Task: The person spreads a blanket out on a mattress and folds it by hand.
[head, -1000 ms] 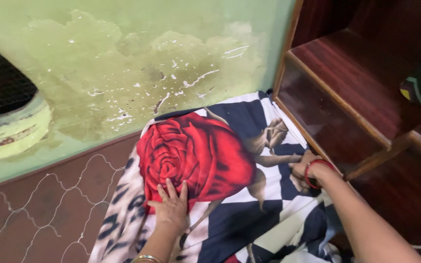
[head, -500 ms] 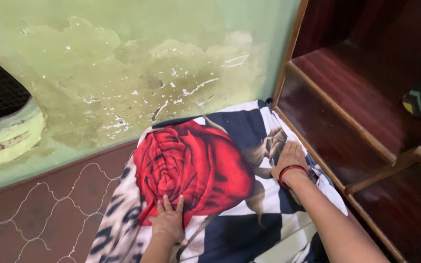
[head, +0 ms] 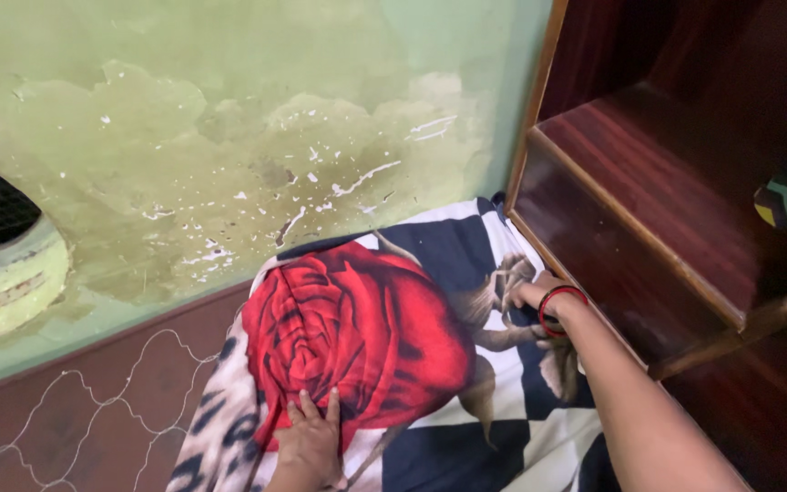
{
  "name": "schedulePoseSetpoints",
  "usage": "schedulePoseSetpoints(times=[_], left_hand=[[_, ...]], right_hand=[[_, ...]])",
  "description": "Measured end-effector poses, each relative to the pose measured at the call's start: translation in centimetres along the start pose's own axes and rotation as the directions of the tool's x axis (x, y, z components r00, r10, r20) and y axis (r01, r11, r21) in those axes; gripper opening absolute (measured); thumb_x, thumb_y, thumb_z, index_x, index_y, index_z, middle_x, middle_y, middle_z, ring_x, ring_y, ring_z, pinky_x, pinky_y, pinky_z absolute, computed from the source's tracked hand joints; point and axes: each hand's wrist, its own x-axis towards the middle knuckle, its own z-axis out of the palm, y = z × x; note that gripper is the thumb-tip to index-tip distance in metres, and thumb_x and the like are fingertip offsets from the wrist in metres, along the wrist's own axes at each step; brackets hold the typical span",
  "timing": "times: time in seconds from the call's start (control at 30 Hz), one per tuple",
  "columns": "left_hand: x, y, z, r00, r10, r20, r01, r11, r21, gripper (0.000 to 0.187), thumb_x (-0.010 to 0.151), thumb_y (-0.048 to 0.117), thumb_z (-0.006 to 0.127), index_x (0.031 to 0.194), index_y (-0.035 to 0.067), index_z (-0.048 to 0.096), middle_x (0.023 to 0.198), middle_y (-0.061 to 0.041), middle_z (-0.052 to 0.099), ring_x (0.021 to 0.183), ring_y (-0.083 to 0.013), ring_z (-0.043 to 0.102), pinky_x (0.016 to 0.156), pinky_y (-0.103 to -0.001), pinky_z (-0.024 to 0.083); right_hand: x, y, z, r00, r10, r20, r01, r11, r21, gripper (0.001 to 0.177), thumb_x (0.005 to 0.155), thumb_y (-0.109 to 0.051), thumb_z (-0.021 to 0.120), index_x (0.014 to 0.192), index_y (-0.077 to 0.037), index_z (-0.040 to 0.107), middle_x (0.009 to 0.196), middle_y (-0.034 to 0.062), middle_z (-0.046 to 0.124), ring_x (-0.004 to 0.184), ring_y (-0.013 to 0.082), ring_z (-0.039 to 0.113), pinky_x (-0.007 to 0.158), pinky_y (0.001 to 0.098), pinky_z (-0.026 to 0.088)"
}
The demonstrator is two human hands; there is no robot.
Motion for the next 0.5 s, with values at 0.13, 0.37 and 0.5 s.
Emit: schedulePoseSetpoints(times=[0.13, 0.37, 0.5], left_hand=[[0.6, 0.1, 1.3, 0.998, 0.001, -0.07, -0.003, 0.999, -0.034, 0.142, 0.069, 0.045, 0.095, 0.164, 0.019, -0.007, 0.165, -0.035, 0.004, 0.151, -0.0527, 0.017, 0.105, -0.068, 0.041], [-0.5, 0.0, -0.5, 1.0, -0.007, -0.012, 0.005, 0.993, -0.114, 0.152, 0.061, 0.045, 0.101, 0.164, 0.022, -0.008, 0.168, -0.032, -0.003, 0.156, -0.0491, 0.011, 0.114, -0.066, 0.036], [-0.8, 0.1, -0.2, 0.999, -0.017, -0.029, 0.013, 0.99, -0.139, 0.152, 0.061, 0.043, 0.101, 0.164, 0.025, -0.008, 0.168, -0.031, -0.004, 0.156, -0.0492, 0.01, 0.113, -0.067, 0.035]], right_hand=[[-1.3, -1.2, 2.2, 0.998, -0.021, -0.06, 0.012, 0.99, -0.143, 0.093, 0.068, -0.047, 0.075, 0.137, 0.011, 0.054, 0.138, 0.028, 0.062, 0.129, 0.0364, 0.061, 0.108, 0.0385, 0.048], [1.8, -0.8, 8.2, 0.717, -0.573, -0.397, 0.208, 0.719, -0.663, 0.094, 0.083, -0.033, 0.067, 0.157, 0.008, 0.025, 0.164, 0.0283, 0.021, 0.155, 0.0369, 0.015, 0.125, 0.0415, 0.012], [2.7, -1.8, 5.8, 0.901, -0.357, -0.246, 0.25, 0.892, -0.377, 0.1, 0.076, -0.037, 0.074, 0.152, 0.008, 0.028, 0.162, 0.0289, 0.023, 0.154, 0.0372, 0.018, 0.126, 0.0375, 0.015]])
